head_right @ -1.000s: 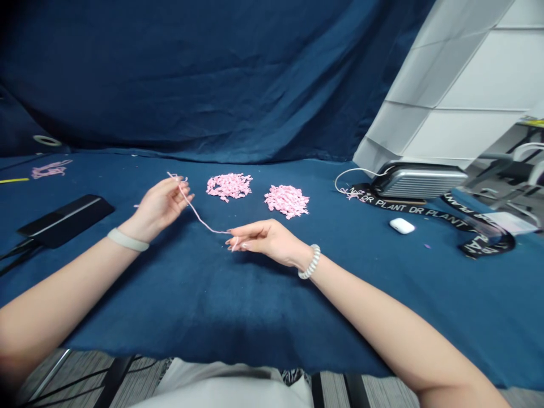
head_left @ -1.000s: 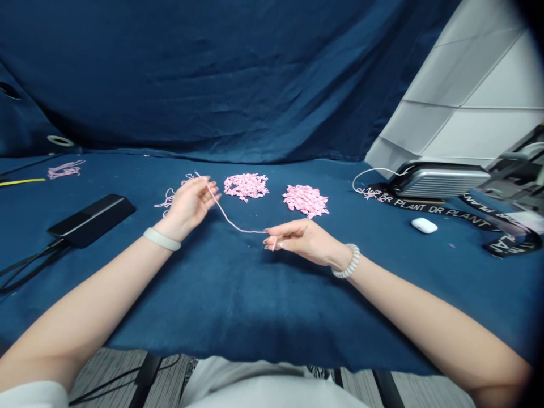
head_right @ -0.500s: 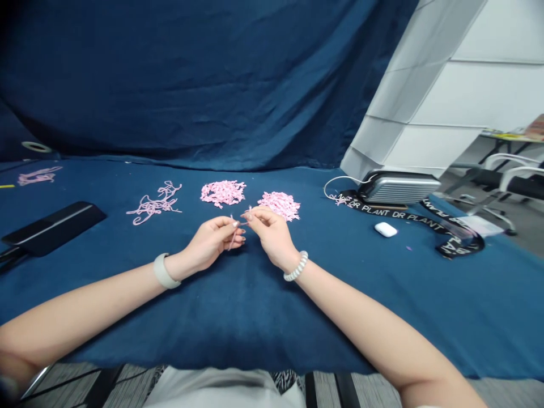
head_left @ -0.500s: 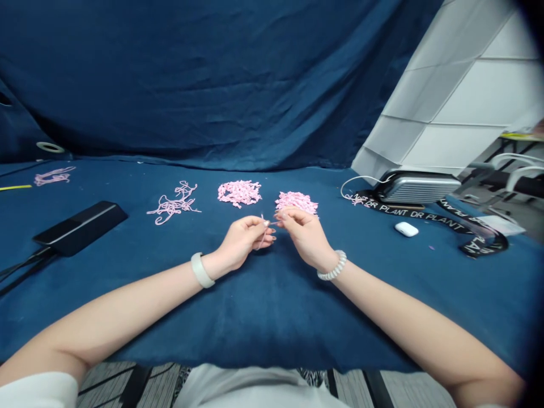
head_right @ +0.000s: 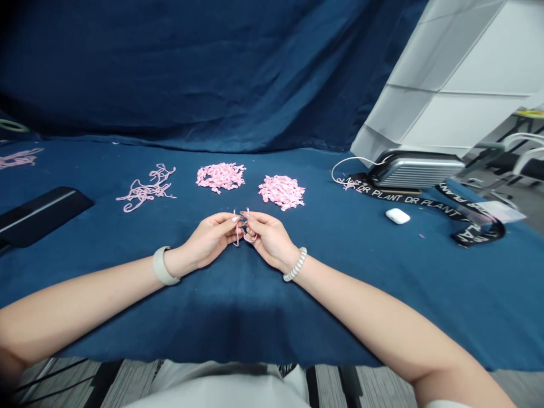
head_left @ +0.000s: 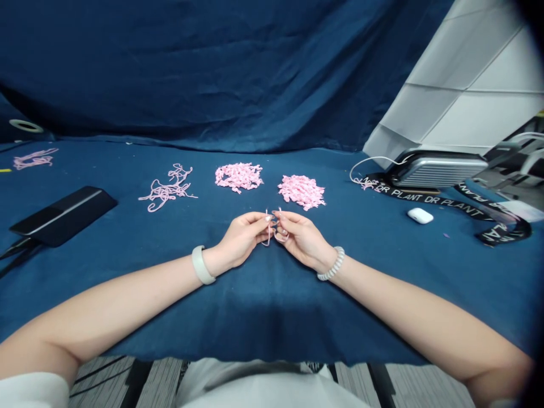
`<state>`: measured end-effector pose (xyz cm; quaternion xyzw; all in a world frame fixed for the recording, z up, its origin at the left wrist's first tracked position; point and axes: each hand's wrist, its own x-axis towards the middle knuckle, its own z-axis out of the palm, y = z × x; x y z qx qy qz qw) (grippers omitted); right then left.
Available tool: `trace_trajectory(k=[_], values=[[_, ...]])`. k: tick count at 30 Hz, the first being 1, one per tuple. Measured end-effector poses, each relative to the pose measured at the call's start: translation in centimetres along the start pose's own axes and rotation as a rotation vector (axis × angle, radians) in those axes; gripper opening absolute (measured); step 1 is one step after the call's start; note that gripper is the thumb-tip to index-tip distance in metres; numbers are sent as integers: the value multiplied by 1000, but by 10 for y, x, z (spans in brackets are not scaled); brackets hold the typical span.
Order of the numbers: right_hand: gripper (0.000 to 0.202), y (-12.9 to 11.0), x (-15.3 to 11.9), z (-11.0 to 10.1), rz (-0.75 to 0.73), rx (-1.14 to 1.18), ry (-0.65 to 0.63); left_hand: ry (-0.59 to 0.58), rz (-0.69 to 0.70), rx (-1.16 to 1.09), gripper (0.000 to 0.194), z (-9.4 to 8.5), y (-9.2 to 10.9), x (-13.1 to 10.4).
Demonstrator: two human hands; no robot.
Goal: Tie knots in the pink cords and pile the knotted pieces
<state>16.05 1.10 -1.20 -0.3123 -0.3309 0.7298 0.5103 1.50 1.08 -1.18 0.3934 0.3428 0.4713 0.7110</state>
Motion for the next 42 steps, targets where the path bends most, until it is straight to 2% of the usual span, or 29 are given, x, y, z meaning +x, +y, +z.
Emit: trace_trajectory(k=[4,7,18,24,34,42], values=[[42,1,-2,-3,0,26,-62,-47,-6,40,20,0,-1,1],[50,0,-2,-5,-12,25,-114,-65,-8,50,21,-1,-2,1],[53,-1,-1,-6,38,7,-149,-122,-1,139,30,-1,-1,1],[54,-1,-2,-5,55,-50,-172,-93,14,129,28,-1,-2,0],[40,3,-7,5,-78,-203,-77,-136,69,169,28,0,-2,-1],[23,-1,-8,5,-34,-187,-100,-24,57,13,22,-2,-2,3]])
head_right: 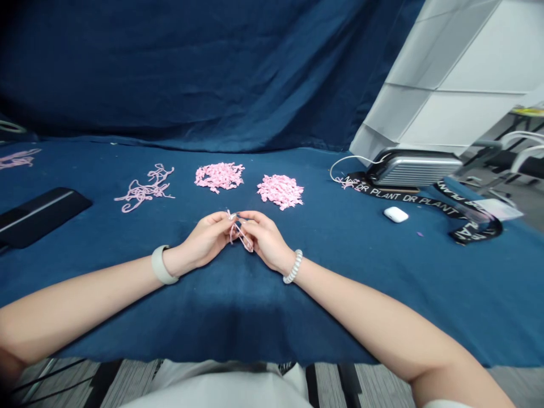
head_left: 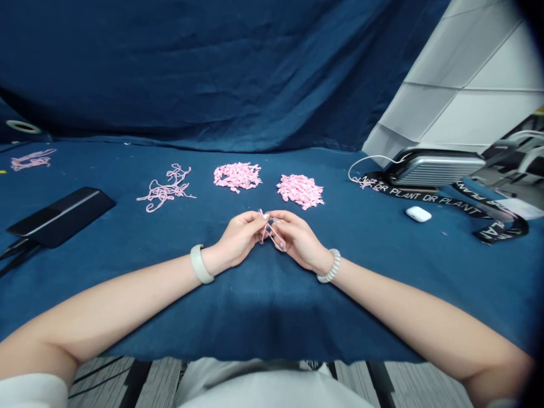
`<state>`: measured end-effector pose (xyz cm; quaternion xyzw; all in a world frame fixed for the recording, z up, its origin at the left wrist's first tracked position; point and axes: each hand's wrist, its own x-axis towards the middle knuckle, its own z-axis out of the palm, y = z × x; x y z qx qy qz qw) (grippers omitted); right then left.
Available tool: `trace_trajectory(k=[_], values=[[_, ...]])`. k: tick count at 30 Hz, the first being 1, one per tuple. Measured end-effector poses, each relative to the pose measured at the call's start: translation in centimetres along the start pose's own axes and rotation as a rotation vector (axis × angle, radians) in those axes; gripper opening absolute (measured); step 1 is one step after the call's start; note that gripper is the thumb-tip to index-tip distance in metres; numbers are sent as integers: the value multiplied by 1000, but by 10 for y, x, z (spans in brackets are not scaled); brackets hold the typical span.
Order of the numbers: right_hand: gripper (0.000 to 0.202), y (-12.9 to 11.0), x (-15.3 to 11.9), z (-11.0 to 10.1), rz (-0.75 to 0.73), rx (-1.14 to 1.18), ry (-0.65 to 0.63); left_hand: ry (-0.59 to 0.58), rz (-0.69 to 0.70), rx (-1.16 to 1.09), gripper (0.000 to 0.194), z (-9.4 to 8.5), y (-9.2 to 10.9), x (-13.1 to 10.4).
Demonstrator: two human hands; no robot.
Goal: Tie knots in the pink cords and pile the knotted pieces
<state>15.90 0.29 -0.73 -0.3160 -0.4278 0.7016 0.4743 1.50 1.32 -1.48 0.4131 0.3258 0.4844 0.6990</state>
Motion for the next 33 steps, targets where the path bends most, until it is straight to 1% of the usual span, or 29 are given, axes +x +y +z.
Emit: trace_trajectory(k=[4,13,16,19,22,25,28,33], values=[[17,-1,-1,2,-6,-27,-25,7,12,20,23,1,1,-1],[20,3,1,-1,-10,-116,-78,2,40,41,25,2,2,-3],[22,4,0,-2,-26,-214,-133,20,43,57,25,2,2,-4],[25,2,-3,-1,-46,-379,-185,33,35,80,28,3,2,-5],[29,1,-5,0,-66,-539,-176,35,18,90,29,5,3,-6],[33,1,-6,1,-97,-627,-178,53,19,85,28,5,4,-6],[36,2,-5,1,-106,-632,-180,58,20,79,28,5,4,-7],[34,3,-6,1,-93,-588,-194,39,12,74,29,6,5,-6]])
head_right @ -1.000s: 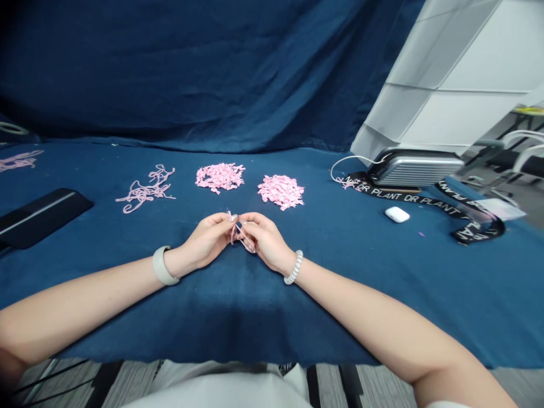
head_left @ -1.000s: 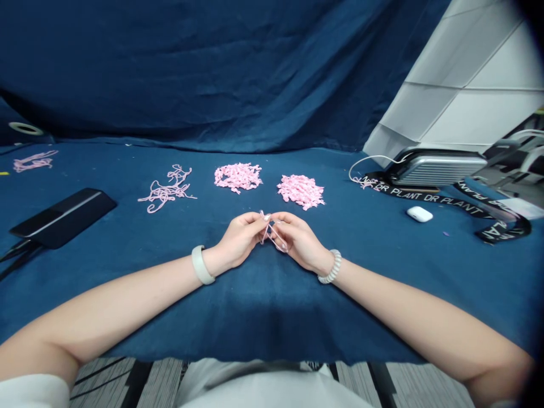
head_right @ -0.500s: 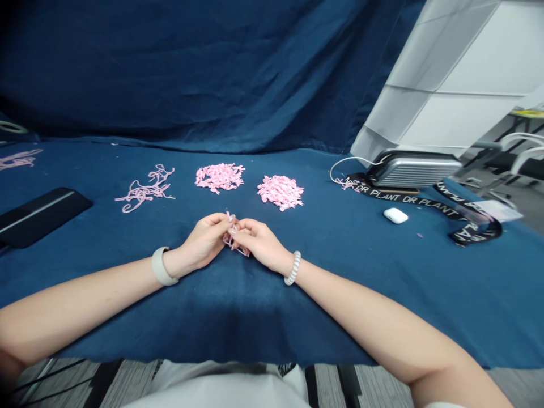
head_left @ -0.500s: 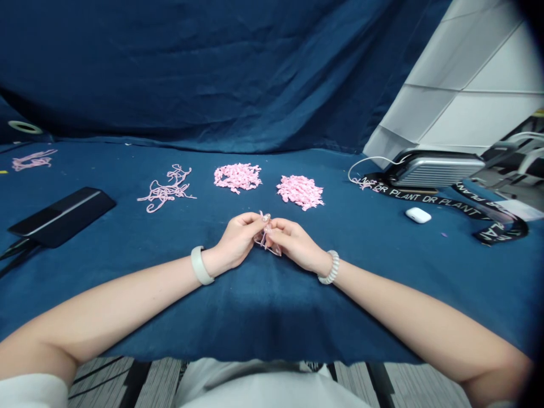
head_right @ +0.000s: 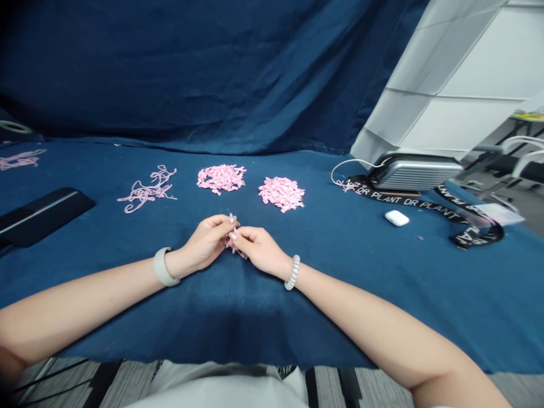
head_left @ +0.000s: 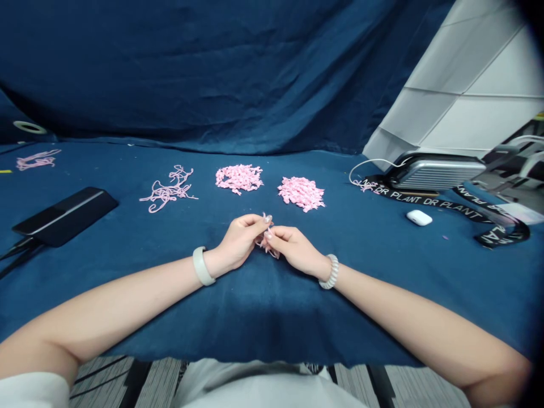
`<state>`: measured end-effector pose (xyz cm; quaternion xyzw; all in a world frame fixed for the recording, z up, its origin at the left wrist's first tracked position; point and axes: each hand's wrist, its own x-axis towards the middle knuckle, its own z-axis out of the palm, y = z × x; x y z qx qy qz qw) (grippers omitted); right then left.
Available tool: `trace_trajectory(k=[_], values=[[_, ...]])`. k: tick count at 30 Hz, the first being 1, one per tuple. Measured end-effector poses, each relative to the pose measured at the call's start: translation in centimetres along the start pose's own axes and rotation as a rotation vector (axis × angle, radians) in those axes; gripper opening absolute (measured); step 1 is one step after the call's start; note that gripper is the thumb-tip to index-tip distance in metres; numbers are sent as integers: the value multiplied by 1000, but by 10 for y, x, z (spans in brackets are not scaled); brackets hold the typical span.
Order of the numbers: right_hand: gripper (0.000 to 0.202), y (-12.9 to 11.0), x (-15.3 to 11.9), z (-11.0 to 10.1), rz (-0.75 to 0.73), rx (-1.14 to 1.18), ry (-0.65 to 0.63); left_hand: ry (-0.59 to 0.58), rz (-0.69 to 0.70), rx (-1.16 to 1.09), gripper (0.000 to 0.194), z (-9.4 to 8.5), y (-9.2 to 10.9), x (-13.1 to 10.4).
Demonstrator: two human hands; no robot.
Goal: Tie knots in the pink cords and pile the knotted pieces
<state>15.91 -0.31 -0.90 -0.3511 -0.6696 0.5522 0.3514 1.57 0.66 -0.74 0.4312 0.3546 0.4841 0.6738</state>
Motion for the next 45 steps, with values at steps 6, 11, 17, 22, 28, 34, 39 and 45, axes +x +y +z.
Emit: trace_trajectory(k=[6,11,17,22,28,34,39,45], values=[[35,-1,-1,0,-32,-50,-49,-17,-13,29,30,-1,0,0],[34,-1,-1,-1,-28,-39,-54,-16,-23,25,31,-1,0,0],[37,0,0,-1,-13,-25,-64,4,-16,1,30,-2,-1,1],[39,0,-1,-1,-5,-15,-71,4,-13,-2,30,-3,-2,2],[43,-1,0,-2,-22,25,-35,-75,-16,17,33,-3,-1,1],[42,-1,0,-2,-26,48,-23,-122,-43,27,31,-2,1,1],[41,0,0,-2,-12,43,-15,-156,-42,30,24,-2,1,0],[40,-1,-1,-1,-14,1,-18,-172,-41,12,23,-3,1,0]])
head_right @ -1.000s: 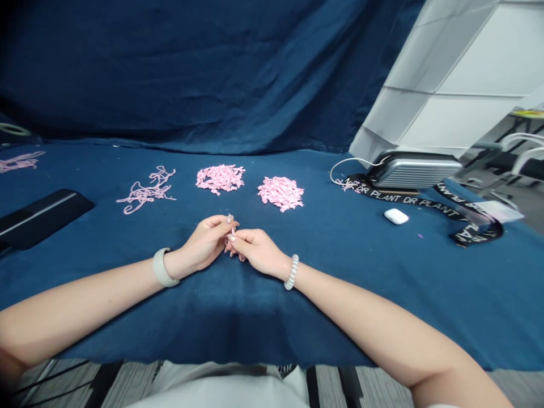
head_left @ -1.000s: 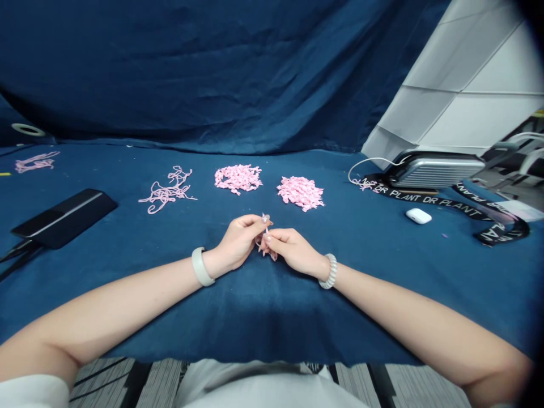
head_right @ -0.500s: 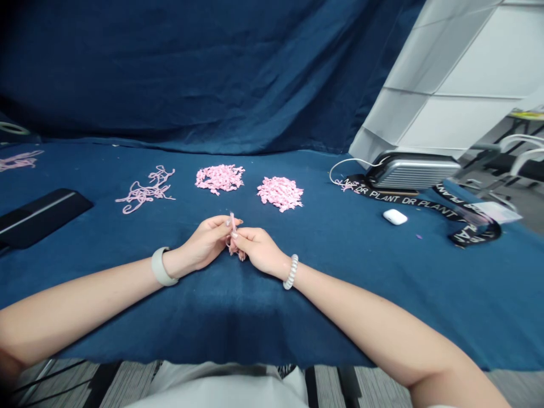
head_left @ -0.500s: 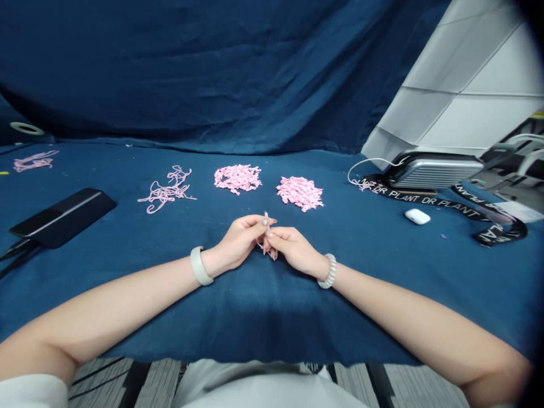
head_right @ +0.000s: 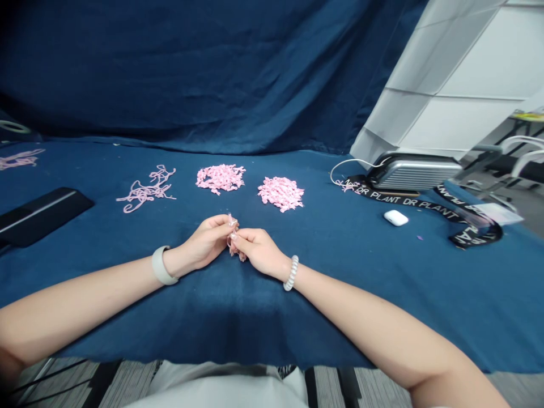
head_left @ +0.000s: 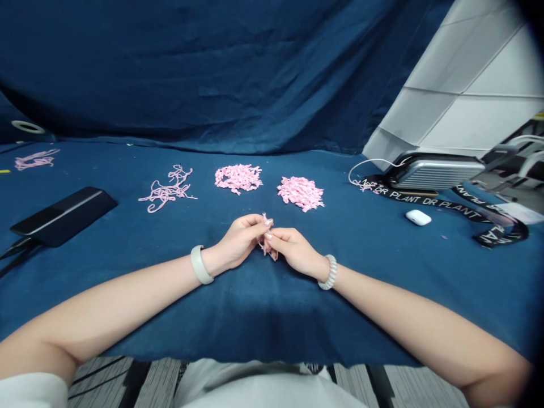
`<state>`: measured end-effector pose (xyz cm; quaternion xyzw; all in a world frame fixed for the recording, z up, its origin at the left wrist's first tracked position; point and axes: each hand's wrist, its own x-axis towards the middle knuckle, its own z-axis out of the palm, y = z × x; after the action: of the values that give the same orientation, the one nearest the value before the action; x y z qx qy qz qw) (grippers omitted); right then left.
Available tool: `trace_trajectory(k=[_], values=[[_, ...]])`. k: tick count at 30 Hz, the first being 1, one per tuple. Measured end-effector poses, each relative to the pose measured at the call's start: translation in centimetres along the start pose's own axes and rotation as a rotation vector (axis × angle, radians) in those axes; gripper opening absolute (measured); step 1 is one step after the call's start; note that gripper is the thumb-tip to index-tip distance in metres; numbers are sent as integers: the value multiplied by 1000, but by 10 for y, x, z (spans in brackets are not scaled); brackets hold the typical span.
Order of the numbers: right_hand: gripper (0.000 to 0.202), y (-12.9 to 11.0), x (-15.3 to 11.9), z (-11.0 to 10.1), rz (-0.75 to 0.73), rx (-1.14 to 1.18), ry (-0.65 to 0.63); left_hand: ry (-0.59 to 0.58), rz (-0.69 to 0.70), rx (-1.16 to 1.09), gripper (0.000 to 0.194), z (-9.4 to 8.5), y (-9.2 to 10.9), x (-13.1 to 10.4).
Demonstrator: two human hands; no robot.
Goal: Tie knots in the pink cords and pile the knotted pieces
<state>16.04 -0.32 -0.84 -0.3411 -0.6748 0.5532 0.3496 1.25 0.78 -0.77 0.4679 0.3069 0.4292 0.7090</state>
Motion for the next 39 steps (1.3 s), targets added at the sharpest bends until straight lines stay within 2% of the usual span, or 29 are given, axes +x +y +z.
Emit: trace_trajectory(k=[12,18,28,31,34,36,39], values=[[38,-1,1,0,16,23,-2,85,19,16,23,2,12,1],[38,1,0,0,8,7,-3,40,12,42,22,5,16,-3],[36,-1,-1,2,25,76,21,75,174,256,22,4,18,-6],[26,3,0,0,-31,132,90,97,242,367,22,3,19,-7],[17,10,3,-6,-111,277,268,121,271,488,24,2,18,-8],[15,14,5,-9,-124,319,337,109,235,528,26,2,14,-10],[18,13,6,-9,-112,307,322,64,130,514,30,4,8,-12]])
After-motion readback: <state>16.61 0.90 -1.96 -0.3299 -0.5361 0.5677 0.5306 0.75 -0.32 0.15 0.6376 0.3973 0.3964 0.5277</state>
